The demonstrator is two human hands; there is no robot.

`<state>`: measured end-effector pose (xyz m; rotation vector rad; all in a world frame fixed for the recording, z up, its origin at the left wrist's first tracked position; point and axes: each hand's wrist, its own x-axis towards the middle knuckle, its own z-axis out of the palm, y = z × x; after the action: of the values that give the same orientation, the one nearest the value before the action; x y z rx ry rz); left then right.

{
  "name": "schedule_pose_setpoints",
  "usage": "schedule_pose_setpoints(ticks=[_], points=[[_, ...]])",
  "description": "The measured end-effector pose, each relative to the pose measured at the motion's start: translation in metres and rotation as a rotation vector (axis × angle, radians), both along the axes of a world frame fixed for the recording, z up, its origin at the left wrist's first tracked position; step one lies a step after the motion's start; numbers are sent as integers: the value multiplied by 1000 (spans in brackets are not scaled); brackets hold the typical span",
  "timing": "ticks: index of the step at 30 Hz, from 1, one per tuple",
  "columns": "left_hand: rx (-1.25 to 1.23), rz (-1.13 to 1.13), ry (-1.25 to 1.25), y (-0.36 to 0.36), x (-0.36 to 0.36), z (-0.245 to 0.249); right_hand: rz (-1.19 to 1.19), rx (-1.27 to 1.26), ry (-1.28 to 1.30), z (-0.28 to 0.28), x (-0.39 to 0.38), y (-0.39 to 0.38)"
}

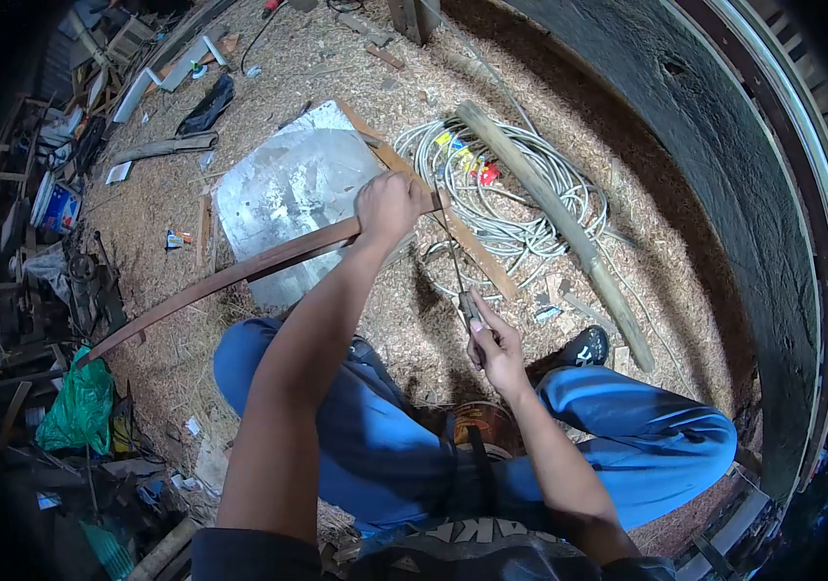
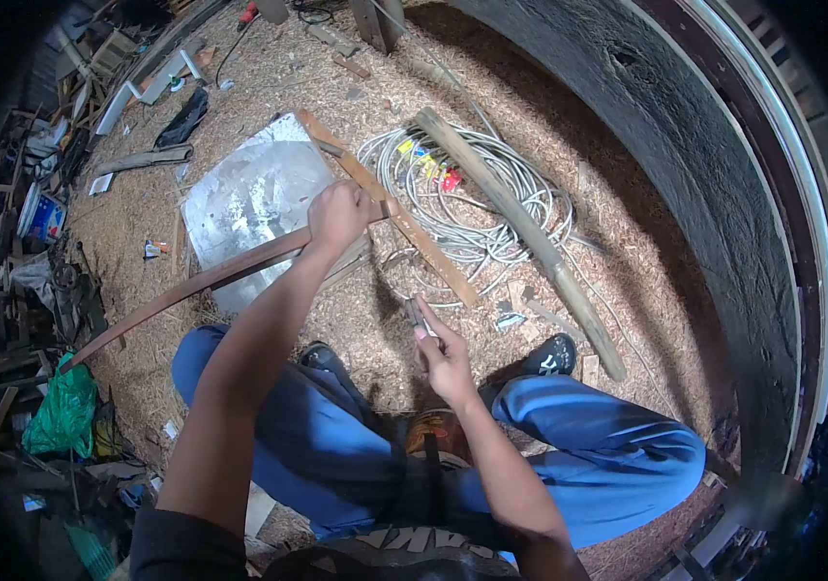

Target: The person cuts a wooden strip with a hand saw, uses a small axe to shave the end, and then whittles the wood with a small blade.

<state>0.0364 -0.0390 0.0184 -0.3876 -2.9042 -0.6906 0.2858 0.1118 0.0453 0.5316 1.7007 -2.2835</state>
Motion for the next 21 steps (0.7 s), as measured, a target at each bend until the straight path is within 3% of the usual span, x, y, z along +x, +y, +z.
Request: schedule_pose_setpoints(ticks=[5, 7, 10, 13, 17, 21], points=[[-74, 34, -15, 16, 3, 6, -68, 3, -32, -20, 0, 7], [-95, 27, 4, 18, 0, 0, -49, 214, 54, -28, -1, 7], [-115, 15, 30, 18, -1, -9, -13, 260, 68, -32, -2, 11], [-101, 37, 24, 18, -2, -7, -32, 119, -20, -17, -5, 12], [-1, 182, -160, 27, 1, 18, -80, 88, -25, -23, -4, 11], [-44, 199, -158, 28, -5, 9, -106, 57, -54, -20, -6, 9]])
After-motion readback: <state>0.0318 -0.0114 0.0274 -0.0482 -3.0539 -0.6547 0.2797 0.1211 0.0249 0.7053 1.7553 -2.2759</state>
